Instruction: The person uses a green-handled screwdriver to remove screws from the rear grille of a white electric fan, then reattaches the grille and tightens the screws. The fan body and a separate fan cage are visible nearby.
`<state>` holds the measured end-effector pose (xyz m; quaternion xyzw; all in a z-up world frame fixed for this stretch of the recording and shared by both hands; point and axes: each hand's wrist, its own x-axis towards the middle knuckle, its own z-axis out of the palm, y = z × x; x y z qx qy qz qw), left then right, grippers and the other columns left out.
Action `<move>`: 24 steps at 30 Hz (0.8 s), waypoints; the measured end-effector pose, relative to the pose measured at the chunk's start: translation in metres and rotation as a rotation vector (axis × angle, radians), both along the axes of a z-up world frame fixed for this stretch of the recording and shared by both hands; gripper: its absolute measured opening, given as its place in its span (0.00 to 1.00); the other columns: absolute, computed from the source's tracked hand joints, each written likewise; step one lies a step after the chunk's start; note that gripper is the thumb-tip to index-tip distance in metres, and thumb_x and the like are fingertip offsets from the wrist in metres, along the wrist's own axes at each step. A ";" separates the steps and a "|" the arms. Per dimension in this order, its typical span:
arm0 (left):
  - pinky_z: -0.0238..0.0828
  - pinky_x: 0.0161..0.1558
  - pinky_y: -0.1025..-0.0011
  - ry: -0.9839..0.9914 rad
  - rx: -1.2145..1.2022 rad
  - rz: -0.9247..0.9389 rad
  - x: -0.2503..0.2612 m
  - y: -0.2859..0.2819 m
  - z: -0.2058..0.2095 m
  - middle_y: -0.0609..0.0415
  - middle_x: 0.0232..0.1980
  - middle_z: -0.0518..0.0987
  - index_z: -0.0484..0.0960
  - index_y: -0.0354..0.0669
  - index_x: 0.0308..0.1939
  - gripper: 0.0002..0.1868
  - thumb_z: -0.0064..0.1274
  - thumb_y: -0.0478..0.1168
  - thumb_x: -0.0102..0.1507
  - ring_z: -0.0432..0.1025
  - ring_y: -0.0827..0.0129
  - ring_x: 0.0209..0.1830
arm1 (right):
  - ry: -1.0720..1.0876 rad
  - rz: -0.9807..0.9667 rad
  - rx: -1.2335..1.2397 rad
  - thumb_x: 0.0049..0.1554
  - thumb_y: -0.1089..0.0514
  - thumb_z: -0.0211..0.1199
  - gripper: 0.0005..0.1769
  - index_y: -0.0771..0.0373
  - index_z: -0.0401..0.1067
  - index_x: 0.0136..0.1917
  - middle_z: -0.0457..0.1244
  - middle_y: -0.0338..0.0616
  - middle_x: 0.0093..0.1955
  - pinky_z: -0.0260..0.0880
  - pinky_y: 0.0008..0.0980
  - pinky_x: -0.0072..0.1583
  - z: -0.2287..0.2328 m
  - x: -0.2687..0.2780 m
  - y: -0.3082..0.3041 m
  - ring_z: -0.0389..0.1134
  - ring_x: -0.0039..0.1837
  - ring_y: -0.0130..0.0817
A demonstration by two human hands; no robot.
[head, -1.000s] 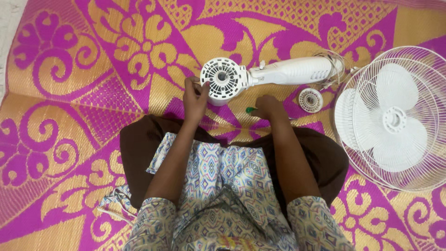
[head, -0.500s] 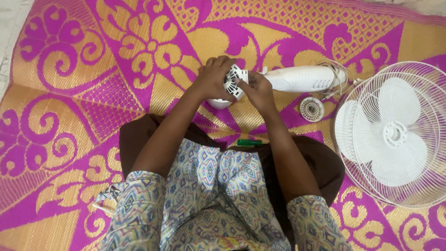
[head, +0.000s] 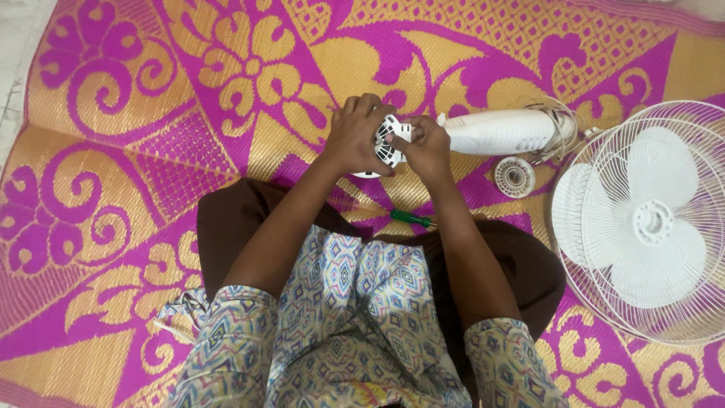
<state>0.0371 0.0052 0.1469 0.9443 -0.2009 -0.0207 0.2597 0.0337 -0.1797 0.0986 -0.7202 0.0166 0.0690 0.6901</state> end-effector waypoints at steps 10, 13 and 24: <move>0.61 0.57 0.47 -0.019 0.027 0.044 0.001 0.002 -0.008 0.49 0.62 0.69 0.74 0.52 0.66 0.58 0.72 0.59 0.31 0.60 0.51 0.65 | -0.263 0.024 -0.525 0.54 0.58 0.75 0.26 0.71 0.70 0.61 0.65 0.55 0.47 0.71 0.38 0.46 0.048 -0.017 -0.003 0.70 0.44 0.39; 0.61 0.57 0.47 -0.046 0.007 0.071 0.011 0.004 -0.014 0.48 0.61 0.69 0.76 0.53 0.64 0.56 0.71 0.61 0.32 0.61 0.50 0.64 | -0.456 -0.007 -0.663 0.54 0.59 0.72 0.28 0.74 0.66 0.62 0.60 0.62 0.56 0.69 0.45 0.48 0.040 -0.045 -0.021 0.68 0.49 0.48; 0.60 0.59 0.51 -0.153 -0.079 0.094 0.011 0.008 -0.017 0.50 0.60 0.71 0.79 0.50 0.61 0.52 0.73 0.59 0.32 0.62 0.51 0.62 | 0.083 0.740 -1.524 0.58 0.57 0.62 0.11 0.59 0.80 0.52 0.70 0.50 0.57 0.75 0.44 0.57 -0.116 -0.084 -0.009 0.72 0.61 0.47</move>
